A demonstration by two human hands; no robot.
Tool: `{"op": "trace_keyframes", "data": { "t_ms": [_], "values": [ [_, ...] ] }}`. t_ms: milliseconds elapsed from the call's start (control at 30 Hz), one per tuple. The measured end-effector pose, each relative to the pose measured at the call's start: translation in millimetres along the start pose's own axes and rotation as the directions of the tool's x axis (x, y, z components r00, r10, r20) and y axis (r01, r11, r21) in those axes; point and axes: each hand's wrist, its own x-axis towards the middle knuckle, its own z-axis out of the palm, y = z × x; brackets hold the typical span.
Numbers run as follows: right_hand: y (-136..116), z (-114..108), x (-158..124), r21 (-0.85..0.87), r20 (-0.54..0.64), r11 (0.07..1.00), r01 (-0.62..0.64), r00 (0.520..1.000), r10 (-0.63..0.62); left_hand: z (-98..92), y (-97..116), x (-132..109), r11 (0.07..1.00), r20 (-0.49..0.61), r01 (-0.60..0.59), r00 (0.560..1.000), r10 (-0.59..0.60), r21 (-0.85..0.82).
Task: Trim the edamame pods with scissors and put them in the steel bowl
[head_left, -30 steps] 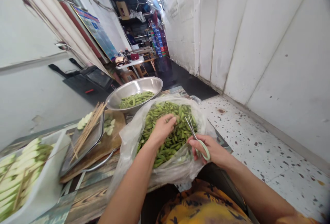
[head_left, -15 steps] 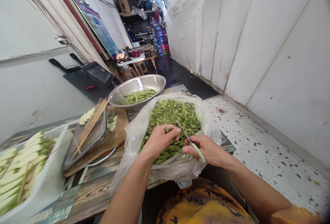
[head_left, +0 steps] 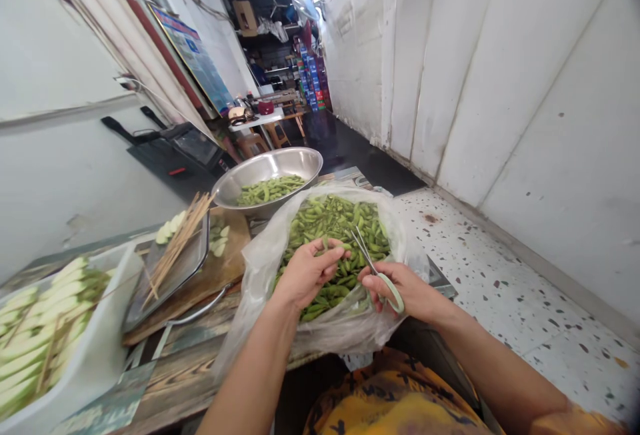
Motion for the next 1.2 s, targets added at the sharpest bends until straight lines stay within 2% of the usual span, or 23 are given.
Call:
{"op": "trace_keyframes", "data": {
  "t_ms": [133,233,400,500,667,733,800,833,867,900,967,1033,1100,1167,1200],
  "values": [
    [-4,2,0,-0.011,0.021,1.000,-0.021,1.000,0.022,10.4,-8,1,0.993,-0.079,-0.052,0.996,0.043,-0.107],
    [-5,3,1,-0.051,0.013,0.999,-0.009,1.000,0.010,17.5,-13,0,0.988,-0.139,-0.098,0.987,0.081,-0.118],
    [-3,1,2,-0.113,-0.025,0.992,0.057,0.998,-0.060,21.8,-16,-4,0.994,-0.137,-0.079,0.988,0.068,-0.078],
    [-1,1,2,-0.083,-0.072,0.996,0.019,0.997,-0.025,17.6,-13,-5,0.993,-0.108,-0.061,0.993,0.050,-0.102],
    [4,-1,2,0.048,-0.089,0.997,0.056,0.995,-0.051,-1.3,7,4,0.929,-0.171,-0.071,0.985,0.009,-0.363],
    [6,-2,2,0.086,-0.091,0.994,0.069,0.994,-0.061,-8.5,14,12,0.949,-0.224,-0.072,0.975,0.002,-0.305],
    [8,-2,2,0.102,-0.082,0.992,0.077,0.994,-0.069,-14.2,16,23,0.993,-0.308,-0.119,0.945,0.111,-0.009],
    [9,-3,1,0.106,-0.076,0.991,0.081,0.994,-0.073,-16.7,15,29,0.967,-0.334,-0.148,0.919,0.212,0.207],
    [9,-3,1,0.111,-0.071,0.990,0.084,0.995,-0.076,-19.1,13,35,0.890,-0.330,-0.161,0.889,0.319,0.426],
    [10,-3,1,0.117,-0.069,0.989,0.085,0.995,-0.078,-21.5,11,41,0.776,-0.295,-0.155,0.865,0.405,0.611],
    [12,-3,0,0.121,-0.071,0.990,0.078,0.995,-0.070,-25.3,5,51,0.529,-0.190,-0.107,0.858,0.477,0.842],
    [13,-4,0,0.120,-0.078,0.991,0.065,0.995,-0.056,-26.8,1,58,0.339,-0.114,-0.058,0.878,0.464,0.939],
    [13,-4,-1,0.121,-0.077,0.991,0.052,0.996,-0.043,-25.4,1,60,0.206,-0.055,-0.035,0.909,0.414,0.978],
    [12,-4,-1,0.123,-0.071,0.991,0.047,0.997,-0.039,-21.8,3,58,0.136,-0.018,-0.035,0.928,0.373,0.990],
    [12,-4,-1,0.124,-0.067,0.991,0.045,0.997,-0.037,-19.7,6,56,0.132,-0.004,-0.048,0.929,0.369,0.990]
  ]
}}
